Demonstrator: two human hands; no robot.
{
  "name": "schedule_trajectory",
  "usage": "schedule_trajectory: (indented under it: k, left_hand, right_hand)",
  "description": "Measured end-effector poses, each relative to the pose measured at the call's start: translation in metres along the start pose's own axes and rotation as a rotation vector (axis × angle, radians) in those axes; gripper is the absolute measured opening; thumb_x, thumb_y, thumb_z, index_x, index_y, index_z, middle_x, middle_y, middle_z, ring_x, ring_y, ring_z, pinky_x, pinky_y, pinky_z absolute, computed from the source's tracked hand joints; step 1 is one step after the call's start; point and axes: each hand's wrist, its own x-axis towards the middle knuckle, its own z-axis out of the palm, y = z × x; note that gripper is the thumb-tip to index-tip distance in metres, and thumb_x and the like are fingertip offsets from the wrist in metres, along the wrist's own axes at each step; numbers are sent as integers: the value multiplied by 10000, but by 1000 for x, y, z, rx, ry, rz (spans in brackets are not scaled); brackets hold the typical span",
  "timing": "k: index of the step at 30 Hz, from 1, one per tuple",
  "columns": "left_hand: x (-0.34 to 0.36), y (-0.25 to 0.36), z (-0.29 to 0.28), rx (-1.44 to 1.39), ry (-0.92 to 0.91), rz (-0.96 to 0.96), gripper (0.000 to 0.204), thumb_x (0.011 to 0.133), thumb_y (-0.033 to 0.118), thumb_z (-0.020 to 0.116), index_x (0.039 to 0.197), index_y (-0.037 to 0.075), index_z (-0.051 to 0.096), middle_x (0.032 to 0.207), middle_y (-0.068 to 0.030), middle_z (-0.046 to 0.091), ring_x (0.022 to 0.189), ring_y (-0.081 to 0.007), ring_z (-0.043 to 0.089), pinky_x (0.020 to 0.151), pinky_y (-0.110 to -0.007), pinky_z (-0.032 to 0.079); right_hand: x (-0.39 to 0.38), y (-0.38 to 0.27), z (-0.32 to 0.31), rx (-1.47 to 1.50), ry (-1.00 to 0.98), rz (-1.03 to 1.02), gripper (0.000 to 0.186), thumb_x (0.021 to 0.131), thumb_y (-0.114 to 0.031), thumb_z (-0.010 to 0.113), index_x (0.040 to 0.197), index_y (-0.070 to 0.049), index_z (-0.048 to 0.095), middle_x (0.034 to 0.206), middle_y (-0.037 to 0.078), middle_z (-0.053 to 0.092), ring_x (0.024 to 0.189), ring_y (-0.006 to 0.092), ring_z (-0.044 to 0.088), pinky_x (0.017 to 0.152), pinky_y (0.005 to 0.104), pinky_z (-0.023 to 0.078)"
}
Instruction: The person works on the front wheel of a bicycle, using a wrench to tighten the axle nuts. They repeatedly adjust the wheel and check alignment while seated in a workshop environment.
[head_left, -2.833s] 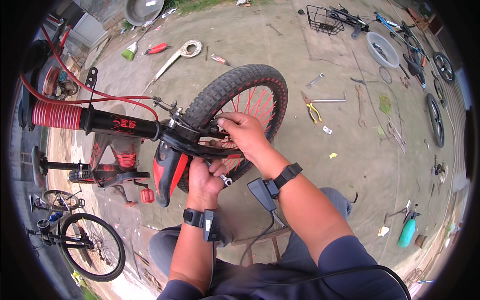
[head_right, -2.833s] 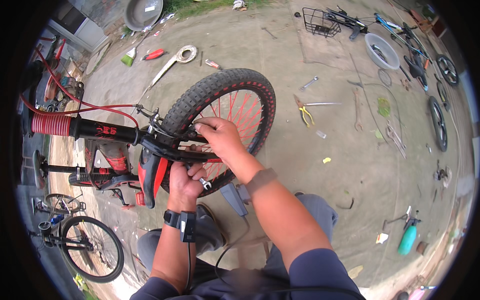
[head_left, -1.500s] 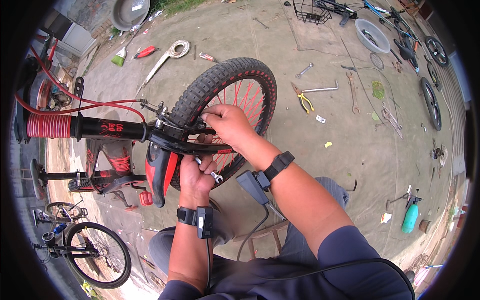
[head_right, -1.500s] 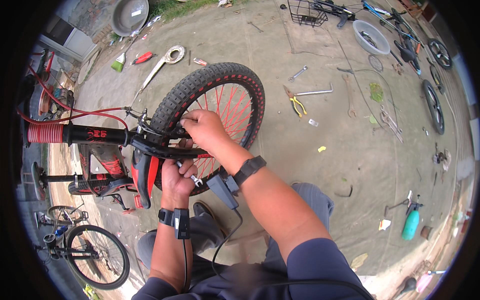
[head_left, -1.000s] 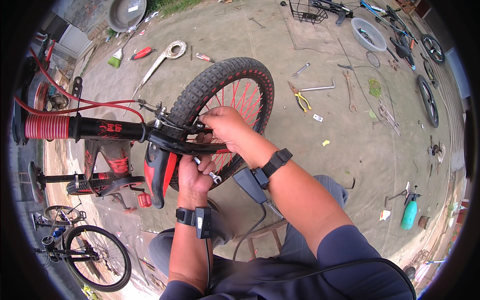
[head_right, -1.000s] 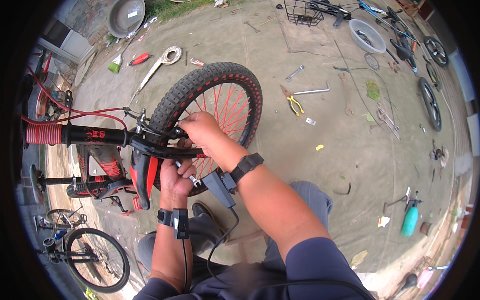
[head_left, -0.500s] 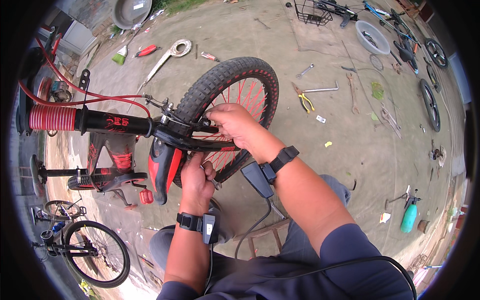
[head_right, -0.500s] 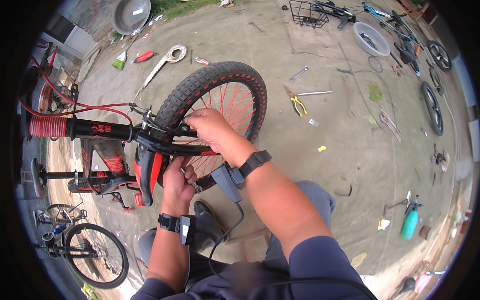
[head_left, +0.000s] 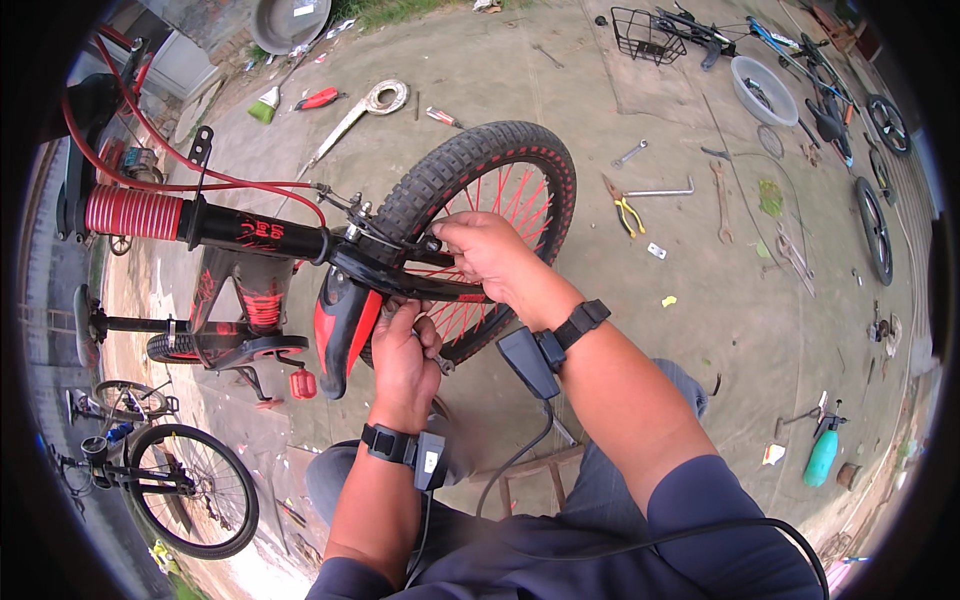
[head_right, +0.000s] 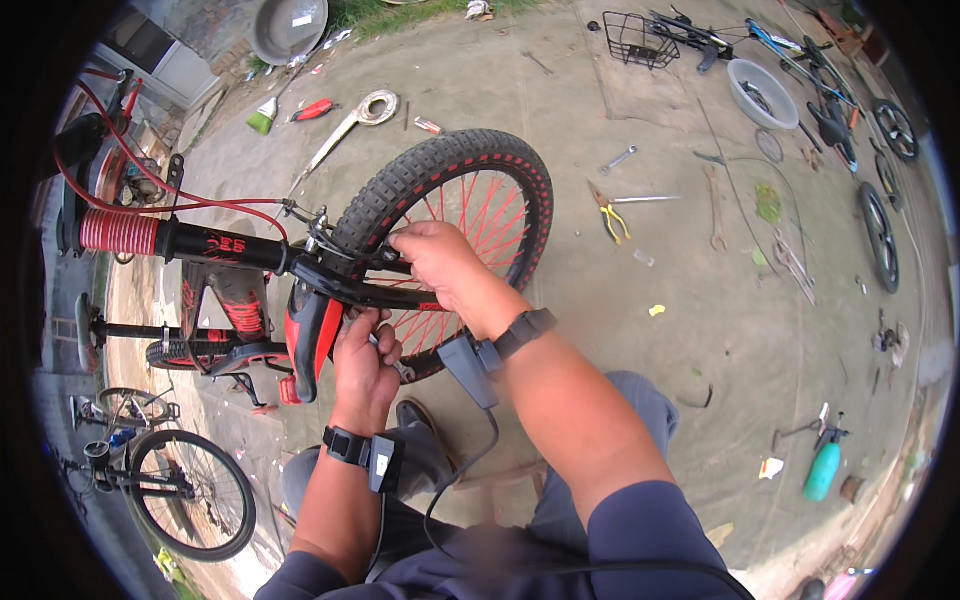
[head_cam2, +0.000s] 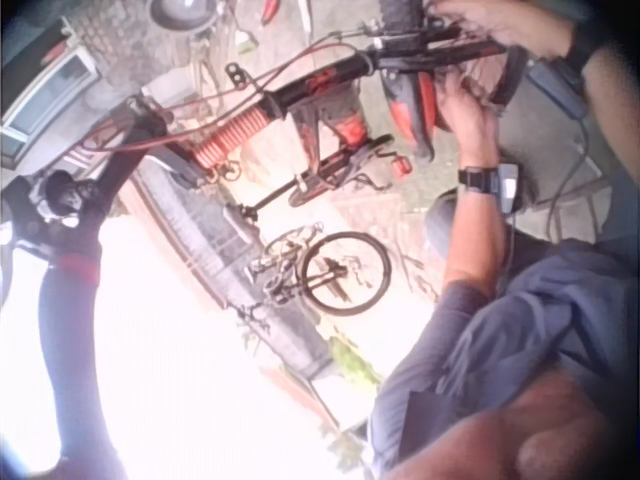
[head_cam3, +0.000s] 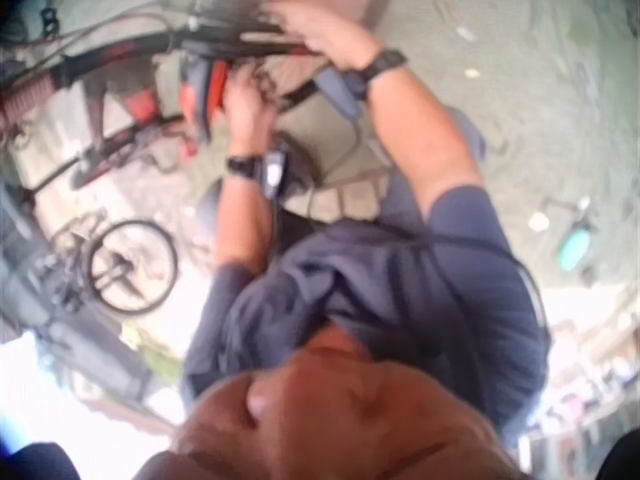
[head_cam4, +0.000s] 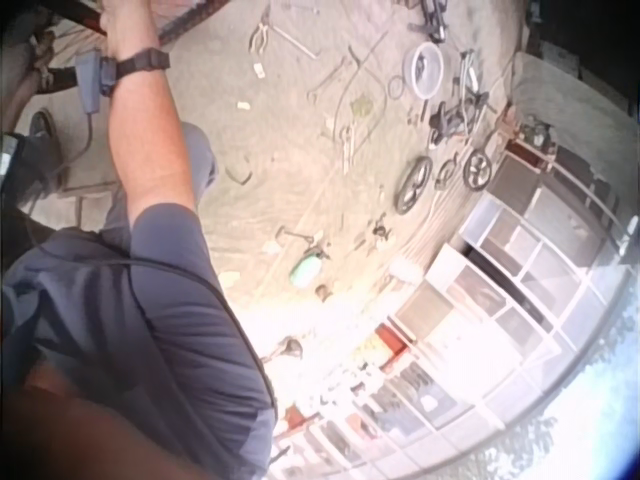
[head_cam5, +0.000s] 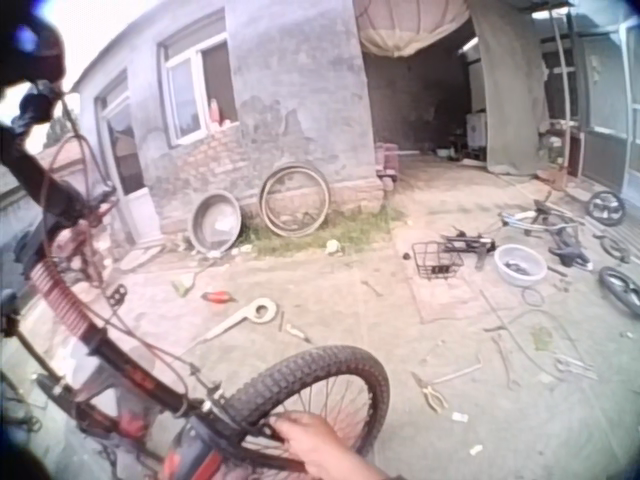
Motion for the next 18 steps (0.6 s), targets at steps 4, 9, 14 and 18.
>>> schedule_trajectory:
  k: [4, 9, 14, 18]
  left_hand:
    - [7, -1, -2, 25, 16, -53, 178, 930, 24, 481, 1093, 61, 542, 1016, -40, 628, 556, -82, 429, 482, -230, 343]
    - [12, 8, -1, -150, -263, -123, 494, 881, 47, 438, 1374, 27, 469, 1279, -83, 622, 558, -87, 410, 510, -235, 360]
    - [12, 11, 0, -252, -359, -149, 616, 851, 43, 448, 1465, 20, 410, 1495, -87, 498, 556, -79, 400, 515, -228, 362]
    - [14, 11, 0, -312, -414, -152, 619, 852, 37, 460, 1469, 21, 408, 1483, -96, 509, 547, -71, 394, 509, -219, 362]
  right_hand:
    - [-6, -3, 5, 48, 34, 22, 130, 930, -170, 640, 947, -42, 656, 676, -43, 498, 475, 45, 372, 412, 241, 246]
    - [-11, -5, 7, 77, 47, 51, 101, 943, -164, 636, 894, -75, 631, 633, -84, 438, 474, 27, 336, 423, 219, 211]
    - [-10, -3, 5, 96, 33, 45, 114, 951, -168, 625, 910, -62, 631, 607, -72, 447, 438, 29, 323, 404, 228, 218]
    - [-9, -2, 5, 81, 42, 40, 140, 957, -180, 618, 943, -44, 647, 603, -63, 459, 430, 28, 331, 398, 235, 221]
